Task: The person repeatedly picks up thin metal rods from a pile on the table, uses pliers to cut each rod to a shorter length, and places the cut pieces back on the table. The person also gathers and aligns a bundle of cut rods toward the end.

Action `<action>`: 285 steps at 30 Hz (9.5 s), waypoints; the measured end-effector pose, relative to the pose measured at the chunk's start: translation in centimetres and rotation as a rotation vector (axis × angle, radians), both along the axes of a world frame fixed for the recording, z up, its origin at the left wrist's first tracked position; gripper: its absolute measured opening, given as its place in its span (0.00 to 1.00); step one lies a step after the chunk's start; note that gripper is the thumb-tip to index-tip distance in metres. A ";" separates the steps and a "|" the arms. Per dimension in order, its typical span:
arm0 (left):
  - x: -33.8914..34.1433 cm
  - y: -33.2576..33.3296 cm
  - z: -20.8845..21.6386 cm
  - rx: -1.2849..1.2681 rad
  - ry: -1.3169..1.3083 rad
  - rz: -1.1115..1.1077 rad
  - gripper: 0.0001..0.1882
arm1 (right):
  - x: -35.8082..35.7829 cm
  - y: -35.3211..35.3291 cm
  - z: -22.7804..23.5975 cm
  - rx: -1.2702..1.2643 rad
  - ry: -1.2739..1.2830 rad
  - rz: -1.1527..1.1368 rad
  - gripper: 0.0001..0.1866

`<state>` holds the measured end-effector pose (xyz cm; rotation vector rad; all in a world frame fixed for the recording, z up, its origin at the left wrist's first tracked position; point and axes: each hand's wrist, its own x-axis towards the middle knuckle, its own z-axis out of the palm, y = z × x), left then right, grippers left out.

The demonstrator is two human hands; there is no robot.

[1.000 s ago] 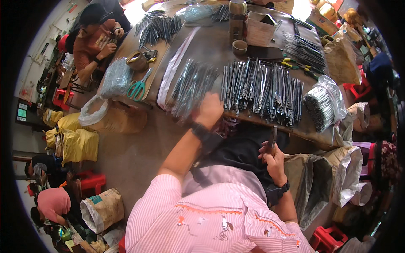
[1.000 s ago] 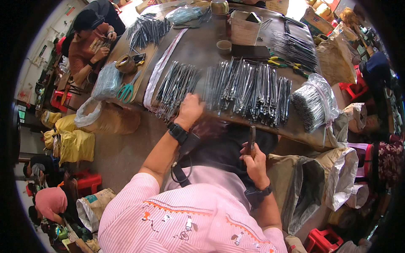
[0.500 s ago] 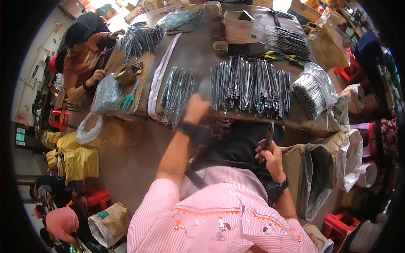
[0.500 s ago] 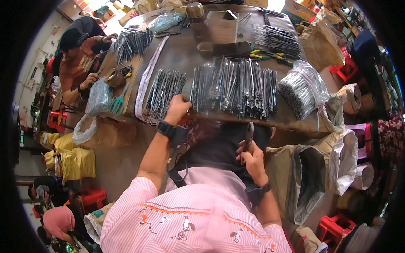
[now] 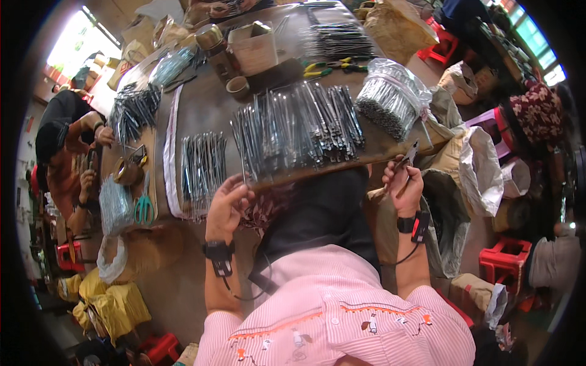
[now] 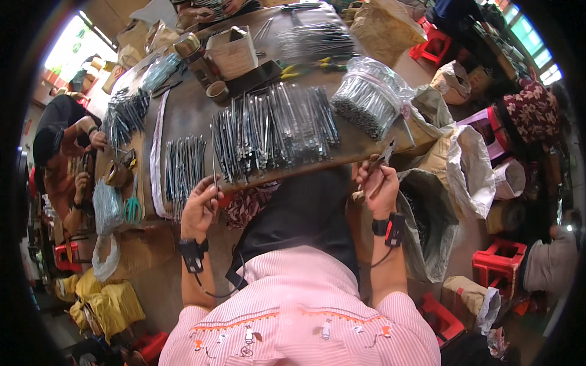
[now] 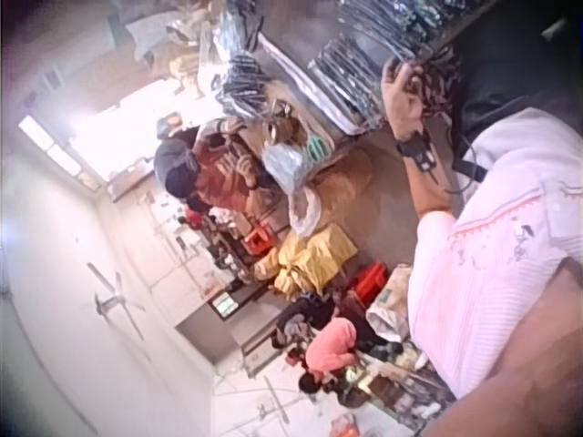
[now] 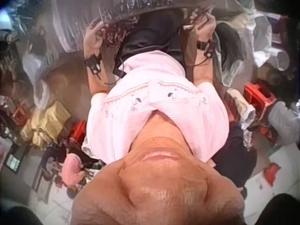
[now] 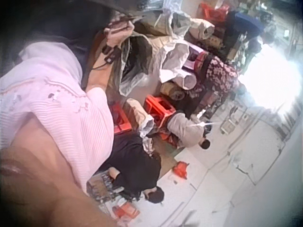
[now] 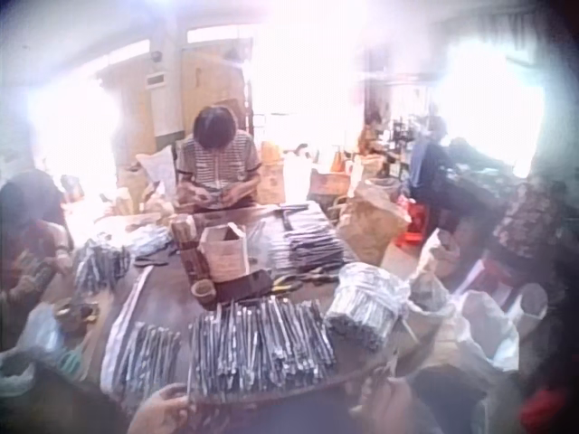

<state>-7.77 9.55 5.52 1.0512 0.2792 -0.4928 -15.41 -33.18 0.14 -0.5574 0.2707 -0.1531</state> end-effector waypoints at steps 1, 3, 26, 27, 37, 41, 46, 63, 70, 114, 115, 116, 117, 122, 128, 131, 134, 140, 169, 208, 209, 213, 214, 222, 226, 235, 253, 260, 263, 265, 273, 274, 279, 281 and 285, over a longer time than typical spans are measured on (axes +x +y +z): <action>-0.5 -0.3 0.1 -0.003 -0.009 0.003 0.18 | 0.4 -0.6 -0.3 -0.012 0.067 -0.085 0.14; -1.3 -0.4 0.4 -0.071 -0.024 -0.011 0.18 | 1.4 -1.7 -0.5 -0.112 0.100 -0.143 0.11; -2.9 -1.5 1.4 -0.065 -0.058 0.010 0.15 | 8.0 -4.7 -1.4 -0.653 0.353 -0.708 0.07; -3.0 -1.4 1.4 -0.065 -0.065 0.015 0.15 | 8.1 -5.2 -1.4 -0.794 0.335 -0.754 0.07; -3.2 -2.4 1.0 -0.079 -0.057 -0.015 0.14 | 8.5 -7.1 0.7 -0.722 0.403 -0.330 0.09; -3.1 -2.4 1.2 -0.071 -0.066 -0.022 0.14 | 8.0 -6.9 0.9 -0.553 0.412 -0.345 0.05; -3.1 -2.2 1.2 -0.077 -0.068 0.005 0.14 | 6.8 -7.1 0.9 -0.546 0.394 -0.312 0.06; -4.5 -2.8 1.8 -0.160 -0.017 -0.095 0.17 | 10.0 -10.3 1.7 0.060 0.259 -0.148 0.08; -4.3 -3.5 0.9 -0.118 -0.008 -0.080 0.16 | 6.4 -8.6 -0.1 -0.169 0.233 0.072 0.04; -4.4 -9.5 1.6 0.055 -0.261 -0.361 0.12 | 0.4 12.9 8.4 -0.667 0.007 -0.068 0.09; -4.4 -9.7 1.7 0.056 -0.293 -0.398 0.12 | 0.3 12.6 8.2 -0.681 0.007 -0.026 0.08; -4.5 -9.9 1.8 0.062 -0.267 -0.441 0.12 | 0.1 12.5 7.9 -0.656 0.026 0.046 0.07; -4.6 -10.1 2.0 0.068 -0.240 -0.482 0.12 | -0.1 12.4 7.5 -0.624 0.051 0.087 0.08; -4.9 -10.4 3.4 0.112 -0.141 -0.638 0.13 | -0.5 11.8 6.1 -0.547 0.137 0.218 0.11; -5.1 -10.8 4.0 -0.015 -0.106 -0.597 0.14 | -0.5 12.0 5.9 -0.504 0.158 0.217 0.10; -5.3 -11.4 3.5 -0.122 -0.033 -0.496 0.09 | -0.6 12.4 6.0 -0.584 0.165 0.193 0.09; -5.0 -11.7 2.9 -0.219 0.248 -0.396 0.12 | -0.7 12.6 6.1 -0.718 0.151 0.162 0.08; -5.3 -12.8 1.4 -0.204 0.294 -0.330 0.08 | -1.0 12.3 5.6 -0.800 0.134 0.146 0.09; -5.0 -13.3 0.4 0.418 -0.522 -0.238 0.10 | -3.7 8.5 3.2 -1.347 -0.056 0.584 0.41; -1.2 -4.0 0.2 1.114 -0.733 0.258 0.10 | -1.7 11.7 1.8 -1.242 0.033 0.641 0.21; -0.3 -2.0 -0.1 1.182 -0.749 0.316 0.11 | -1.7 11.6 1.7 -1.182 0.080 0.663 0.21; 2.1 4.5 -1.7 1.507 -0.596 0.371 0.13 | -2.1 11.3 1.5 -1.031 0.174 0.651 0.22; 2.3 5.5 -2.1 1.583 -0.572 0.341 0.13 | -2.2 11.2 1.5 -1.012 0.160 0.633 0.22; 2.6 2.4 -3.4 1.614 -0.697 0.339 0.12 | -2.3 11.8 1.9 -0.906 0.151 0.596 0.22; 4.6 -1.7 -4.8 1.430 -0.672 0.258 0.13 | -2.4 12.4 2.2 -0.816 0.139 0.586 0.20; 8.3 -2.2 -6.0 1.320 -0.592 0.143 0.14 | -3.2 11.9 1.6 -0.784 0.181 0.611 0.21; 1.5 -1.3 -1.4 -0.093 0.052 0.089 0.14 | -2.2 7.6 1.4 -0.134 0.129 0.332 0.16; -1.7 -1.3 0.0 -0.121 0.058 0.081 0.10 | 1.5 1.2 0.5 -0.066 0.044 -0.130 0.13; -2.5 -1.2 -0.1 -0.117 0.064 0.079 0.11 | 2.4 -0.6 -0.1 -0.249 0.221 -0.240 0.04; -2.6 -1.3 -0.1 -0.102 0.098 0.107 0.11 | 3.5 -1.4 -0.7 -0.370 0.344 -0.265 0.04; -2.8 -3.4 0.5 -0.143 0.062 0.047 0.09 | 7.7 -2.9 -2.8 -0.081 0.359 -0.278 0.05; -2.8 -3.5 0.6 -0.159 0.051 0.049 0.09 | 7.5 -2.5 -2.6 -0.079 0.349 -0.204 0.05; -3.2 -3.2 0.8 -0.115 0.085 0.056 0.09 | 2.8 1.4 -1.8 -0.078 0.344 -0.043 0.08; -3.4 -3.2 0.9 -0.096 0.104 0.059 0.09 | 2.8 1.5 -1.3 -0.151 0.313 -0.085 0.08; -3.7 -4.0 1.0 -0.122 0.069 -0.006 0.10 | 5.4 -0.5 0.0 0.031 0.293 -0.238 0.07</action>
